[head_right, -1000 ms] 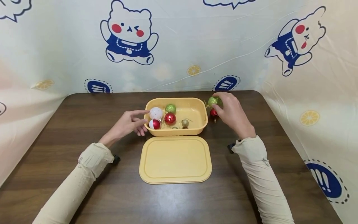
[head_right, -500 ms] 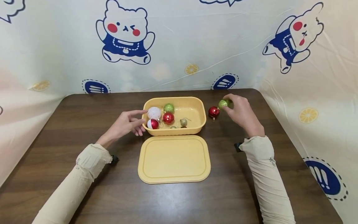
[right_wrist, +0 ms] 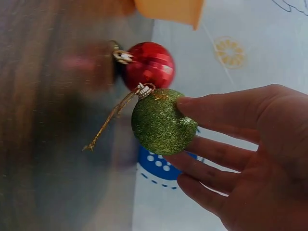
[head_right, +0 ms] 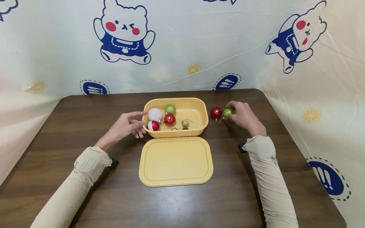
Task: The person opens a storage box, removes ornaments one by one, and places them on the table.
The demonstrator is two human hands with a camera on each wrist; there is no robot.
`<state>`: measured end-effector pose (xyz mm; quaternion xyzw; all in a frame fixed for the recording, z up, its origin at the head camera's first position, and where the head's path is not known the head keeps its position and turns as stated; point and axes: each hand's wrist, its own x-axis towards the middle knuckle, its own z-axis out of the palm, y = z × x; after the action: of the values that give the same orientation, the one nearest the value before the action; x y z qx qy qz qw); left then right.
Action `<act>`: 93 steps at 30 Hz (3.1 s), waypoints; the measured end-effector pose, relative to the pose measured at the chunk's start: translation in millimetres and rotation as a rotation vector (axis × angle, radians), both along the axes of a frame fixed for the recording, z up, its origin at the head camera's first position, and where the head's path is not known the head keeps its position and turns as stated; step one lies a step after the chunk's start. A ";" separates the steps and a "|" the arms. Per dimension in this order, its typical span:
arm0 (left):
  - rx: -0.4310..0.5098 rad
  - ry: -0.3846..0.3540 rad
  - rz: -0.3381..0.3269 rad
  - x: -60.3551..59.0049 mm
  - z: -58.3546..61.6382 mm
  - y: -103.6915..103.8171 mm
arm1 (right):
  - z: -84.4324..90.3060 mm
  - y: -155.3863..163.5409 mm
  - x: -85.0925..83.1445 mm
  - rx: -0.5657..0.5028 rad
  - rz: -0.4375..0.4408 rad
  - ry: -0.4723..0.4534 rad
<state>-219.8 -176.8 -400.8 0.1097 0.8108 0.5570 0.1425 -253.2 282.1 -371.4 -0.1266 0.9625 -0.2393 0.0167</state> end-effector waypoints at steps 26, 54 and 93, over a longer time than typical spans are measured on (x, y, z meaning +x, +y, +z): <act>-0.011 0.002 0.004 2.0 1.8 0.8 | -10.8 -0.6 -4.0 0.020 0.008 -0.071; -0.005 0.013 0.017 3.5 4.1 2.5 | 22.3 -29.6 12.4 0.021 0.049 0.087; -0.003 0.000 0.008 3.7 3.1 1.4 | 22.0 -150.5 23.3 -0.005 0.397 0.221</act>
<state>-216.1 -175.4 -397.8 0.1066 0.8120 0.5564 0.1404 -229.9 131.6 -349.5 -0.3390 0.9140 -0.2186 -0.0424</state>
